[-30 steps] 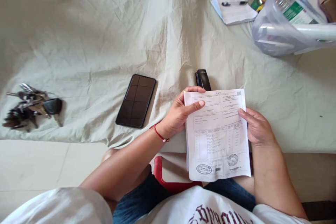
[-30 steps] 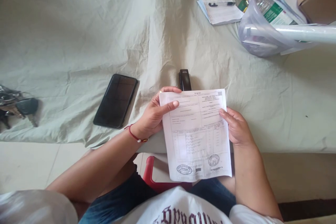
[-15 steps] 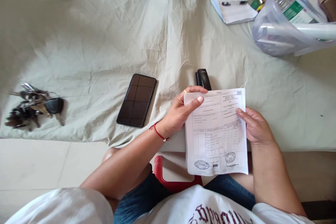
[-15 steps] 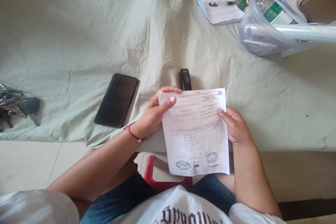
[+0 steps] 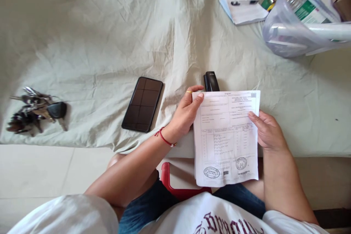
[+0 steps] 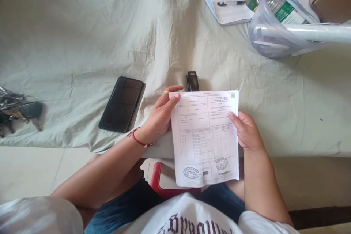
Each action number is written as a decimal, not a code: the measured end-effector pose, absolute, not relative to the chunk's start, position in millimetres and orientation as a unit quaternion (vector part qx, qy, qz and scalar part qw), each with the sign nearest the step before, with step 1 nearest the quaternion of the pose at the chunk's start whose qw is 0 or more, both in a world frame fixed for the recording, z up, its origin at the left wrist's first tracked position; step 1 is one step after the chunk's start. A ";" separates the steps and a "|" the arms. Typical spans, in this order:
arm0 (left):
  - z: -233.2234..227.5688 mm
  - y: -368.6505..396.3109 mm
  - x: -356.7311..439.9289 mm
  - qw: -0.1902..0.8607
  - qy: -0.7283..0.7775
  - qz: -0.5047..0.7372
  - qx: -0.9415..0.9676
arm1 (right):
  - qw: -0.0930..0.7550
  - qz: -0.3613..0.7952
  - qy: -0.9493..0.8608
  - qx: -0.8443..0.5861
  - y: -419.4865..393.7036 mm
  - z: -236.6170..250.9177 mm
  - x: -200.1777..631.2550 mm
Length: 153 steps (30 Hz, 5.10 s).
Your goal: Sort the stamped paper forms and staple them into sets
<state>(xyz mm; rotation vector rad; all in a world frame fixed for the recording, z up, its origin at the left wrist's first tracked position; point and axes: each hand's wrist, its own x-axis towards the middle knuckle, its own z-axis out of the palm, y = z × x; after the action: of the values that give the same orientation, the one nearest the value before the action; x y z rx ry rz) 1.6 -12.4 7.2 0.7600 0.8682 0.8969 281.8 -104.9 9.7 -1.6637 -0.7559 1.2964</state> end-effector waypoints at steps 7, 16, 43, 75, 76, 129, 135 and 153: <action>-4.8 -19.8 7.0 0.670 0.471 0.459 0.344 | 0.426 0.517 -0.325 -0.667 -108.7 12.7 282.4; -6.1 -21.9 7.3 0.667 0.474 0.473 0.326 | 0.436 0.524 -0.349 -0.643 -109.0 15.2 274.3; 6.9 -24.6 12.0 0.646 0.435 0.477 0.407 | 0.267 0.017 -0.773 -0.575 -51.5 55.4 204.8; 29.1 -13.1 12.1 0.521 0.556 0.138 0.633 | 0.120 0.400 -0.625 -0.660 -33.9 45.5 247.2; 30.3 -11.5 12.8 0.500 0.559 0.129 0.649 | 0.109 0.397 -0.629 -0.660 -31.1 46.6 246.3; 26.5 1.3 11.1 0.624 0.561 0.174 0.516 | 0.128 0.218 -0.829 -0.499 20.9 26.8 215.9; 30.7 1.9 9.2 0.614 0.566 0.148 0.530 | 0.106 0.207 -0.817 -0.527 19.4 37.5 211.2; 38.6 3.7 9.5 0.607 0.589 0.114 0.521 | 0.150 0.136 -0.767 -0.609 67.6 -1.8 163.1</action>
<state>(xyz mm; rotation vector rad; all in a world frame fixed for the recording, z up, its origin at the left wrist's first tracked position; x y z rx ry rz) 9.5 3.7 38.6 1.2053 1.3608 0.2638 163.1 67.6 -1.8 -1.7485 -2.2040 0.3900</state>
